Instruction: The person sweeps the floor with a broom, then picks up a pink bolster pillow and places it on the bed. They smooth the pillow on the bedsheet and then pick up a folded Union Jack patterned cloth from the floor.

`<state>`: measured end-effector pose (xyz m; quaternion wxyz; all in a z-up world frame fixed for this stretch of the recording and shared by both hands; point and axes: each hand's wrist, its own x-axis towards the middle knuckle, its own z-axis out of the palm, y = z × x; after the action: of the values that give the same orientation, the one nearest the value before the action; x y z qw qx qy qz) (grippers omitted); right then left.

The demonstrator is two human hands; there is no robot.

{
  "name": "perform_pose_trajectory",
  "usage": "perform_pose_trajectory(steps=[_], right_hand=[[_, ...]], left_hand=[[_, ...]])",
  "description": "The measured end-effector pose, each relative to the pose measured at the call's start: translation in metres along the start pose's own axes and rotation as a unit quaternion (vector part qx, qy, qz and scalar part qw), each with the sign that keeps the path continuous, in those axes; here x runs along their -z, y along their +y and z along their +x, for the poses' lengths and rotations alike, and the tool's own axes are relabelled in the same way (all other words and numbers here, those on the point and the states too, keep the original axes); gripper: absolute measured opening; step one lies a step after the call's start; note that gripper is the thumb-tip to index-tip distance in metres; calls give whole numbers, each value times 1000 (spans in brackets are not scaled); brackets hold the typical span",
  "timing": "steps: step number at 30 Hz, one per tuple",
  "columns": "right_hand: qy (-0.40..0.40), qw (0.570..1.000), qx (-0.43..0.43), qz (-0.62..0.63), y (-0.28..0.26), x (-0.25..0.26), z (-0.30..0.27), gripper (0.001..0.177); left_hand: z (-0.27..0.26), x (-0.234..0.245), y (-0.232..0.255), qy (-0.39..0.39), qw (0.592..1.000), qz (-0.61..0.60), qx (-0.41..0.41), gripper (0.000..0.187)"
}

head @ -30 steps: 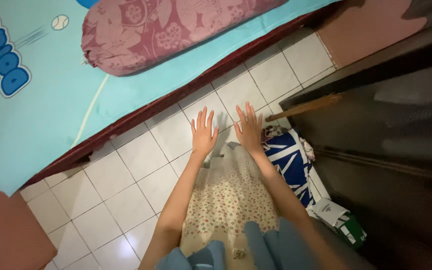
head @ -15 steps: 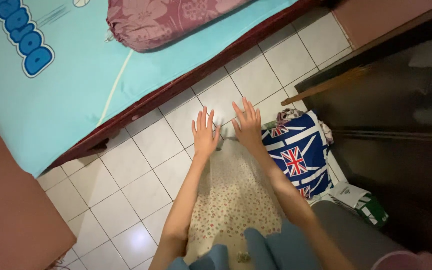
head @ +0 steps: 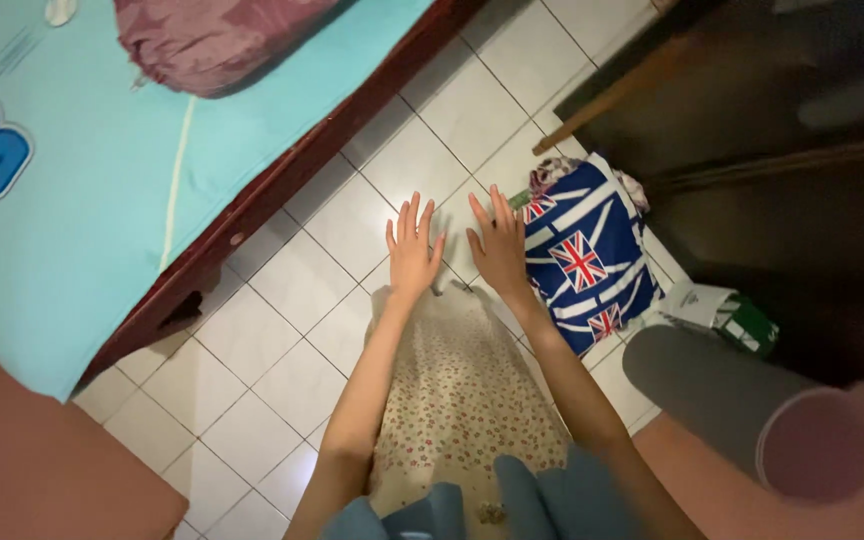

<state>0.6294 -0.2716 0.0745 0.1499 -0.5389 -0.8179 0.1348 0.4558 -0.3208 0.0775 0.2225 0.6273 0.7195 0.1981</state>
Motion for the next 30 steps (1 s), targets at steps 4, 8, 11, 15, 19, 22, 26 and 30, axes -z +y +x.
perform_pose_trajectory(steps=[4, 8, 11, 15, 19, 22, 26, 30], right_hand=[[13, 1000, -17, 5, 9, 14, -7, 67], [6, 999, -42, 29, 25, 25, -16, 63], [-2, 997, -52, 60, 42, 37, -25, 62], [-5, 996, -57, 66, 83, 44, -47, 62], [-15, 998, -53, 35, 140, 58, -74, 56], [-36, 996, -68, 39, 190, 70, -97, 53], [-62, 990, -114, 52, 270, 64, -130, 51], [-66, 987, -126, 76, 320, 86, -145, 51]], left_hand=[[4, -10, 15, -17, 999, 18, -28, 63], [7, -25, 31, -33, 998, 20, -52, 62], [5, -32, 54, -34, 998, 21, -54, 59], [-3, -59, 80, -26, 998, 19, -50, 60], [-15, -96, 114, -22, 999, -7, -34, 59], [-25, -130, 146, -9, 1000, -20, -20, 56], [-36, -173, 190, 5, 999, -40, -5, 51], [-27, -218, 216, -9, 999, -51, 5, 50]])
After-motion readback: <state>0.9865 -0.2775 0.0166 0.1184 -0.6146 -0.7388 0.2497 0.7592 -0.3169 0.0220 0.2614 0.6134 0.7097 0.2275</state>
